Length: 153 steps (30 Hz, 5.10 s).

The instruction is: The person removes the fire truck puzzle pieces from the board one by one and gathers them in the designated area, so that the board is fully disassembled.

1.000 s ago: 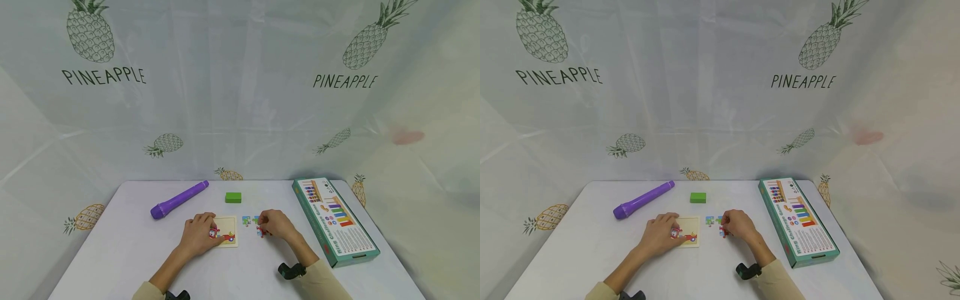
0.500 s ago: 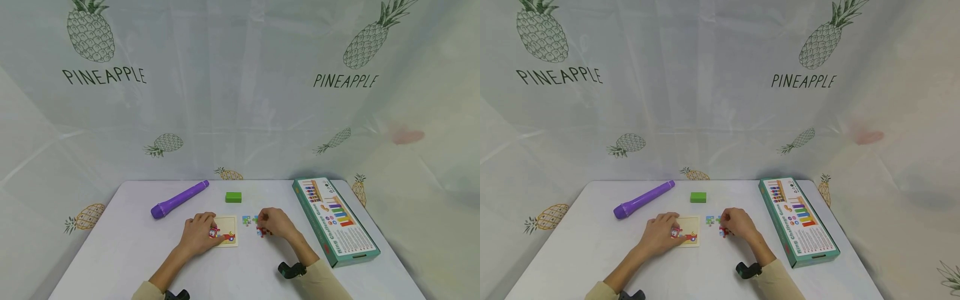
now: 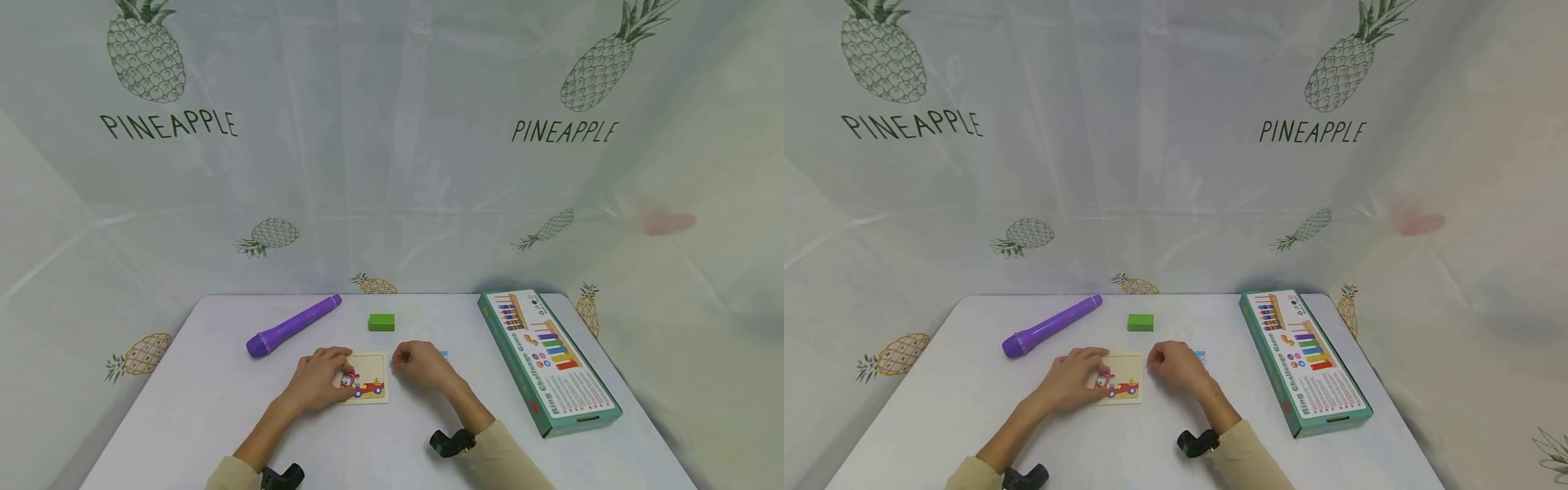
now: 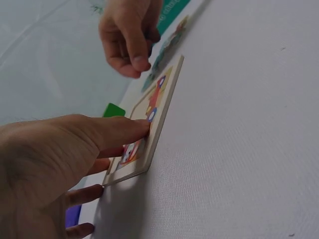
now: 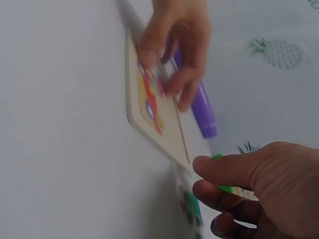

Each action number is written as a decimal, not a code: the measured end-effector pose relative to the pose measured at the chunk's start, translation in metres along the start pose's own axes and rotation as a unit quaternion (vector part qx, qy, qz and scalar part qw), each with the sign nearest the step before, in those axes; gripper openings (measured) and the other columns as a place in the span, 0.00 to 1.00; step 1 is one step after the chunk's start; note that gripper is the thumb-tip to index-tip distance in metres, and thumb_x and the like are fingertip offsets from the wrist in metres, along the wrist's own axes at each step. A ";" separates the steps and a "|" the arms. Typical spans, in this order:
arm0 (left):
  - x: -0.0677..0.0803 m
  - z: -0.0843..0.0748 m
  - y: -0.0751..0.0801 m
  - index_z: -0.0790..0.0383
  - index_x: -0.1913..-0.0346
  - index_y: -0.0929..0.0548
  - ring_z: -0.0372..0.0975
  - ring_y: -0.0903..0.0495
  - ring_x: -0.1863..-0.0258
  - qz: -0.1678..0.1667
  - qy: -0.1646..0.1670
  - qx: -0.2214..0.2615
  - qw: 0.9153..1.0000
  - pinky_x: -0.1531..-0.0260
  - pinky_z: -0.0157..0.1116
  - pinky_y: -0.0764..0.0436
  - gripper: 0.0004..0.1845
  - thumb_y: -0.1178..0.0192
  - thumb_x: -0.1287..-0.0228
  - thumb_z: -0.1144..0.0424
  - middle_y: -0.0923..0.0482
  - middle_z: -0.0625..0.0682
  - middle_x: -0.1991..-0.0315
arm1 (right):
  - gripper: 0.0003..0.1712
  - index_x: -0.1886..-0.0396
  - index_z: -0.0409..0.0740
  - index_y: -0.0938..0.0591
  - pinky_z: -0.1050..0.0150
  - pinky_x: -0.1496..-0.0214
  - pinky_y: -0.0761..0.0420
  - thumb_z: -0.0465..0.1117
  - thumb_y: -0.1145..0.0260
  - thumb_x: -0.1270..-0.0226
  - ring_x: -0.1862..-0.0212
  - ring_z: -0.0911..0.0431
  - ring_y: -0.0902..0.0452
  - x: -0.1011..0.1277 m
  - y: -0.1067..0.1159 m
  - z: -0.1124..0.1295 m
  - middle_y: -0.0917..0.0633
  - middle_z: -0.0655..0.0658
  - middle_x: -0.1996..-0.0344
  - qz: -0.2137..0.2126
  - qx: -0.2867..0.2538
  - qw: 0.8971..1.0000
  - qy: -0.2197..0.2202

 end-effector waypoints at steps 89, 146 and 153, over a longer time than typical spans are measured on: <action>0.009 0.006 0.002 0.47 0.39 0.25 0.47 0.36 0.37 -0.015 0.019 0.004 1.000 0.47 0.56 0.36 0.38 0.32 0.56 0.38 0.31 0.45 0.37 | 0.03 0.69 0.52 0.19 0.71 0.78 0.30 0.43 0.35 0.37 0.79 0.67 0.30 -0.016 -0.051 0.060 0.22 0.61 0.79 0.016 -0.036 0.998 0.059; 0.009 0.006 0.000 0.46 0.38 0.26 0.48 0.37 0.36 -0.009 0.017 -0.004 1.000 0.45 0.57 0.38 0.38 0.36 0.53 0.35 0.32 0.46 0.36 | 0.05 0.74 0.46 0.17 0.64 0.81 0.29 0.41 0.34 0.40 0.83 0.56 0.26 0.014 0.010 -0.013 0.18 0.51 0.80 0.011 -0.022 0.999 -0.045; 0.009 0.007 0.000 0.46 0.38 0.27 0.48 0.37 0.36 -0.003 0.020 -0.005 1.000 0.45 0.58 0.38 0.39 0.36 0.53 0.35 0.32 0.46 0.36 | 0.05 0.73 0.46 0.17 0.65 0.81 0.29 0.41 0.34 0.40 0.84 0.57 0.26 0.014 0.010 -0.015 0.18 0.52 0.80 0.011 -0.020 0.999 -0.045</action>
Point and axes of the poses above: each hand's wrist, its own x-axis away from the middle knuckle, its own y-axis out of the back of the hand, z = x × y, the point moved 4 cm from there along -x, towards the middle knuckle
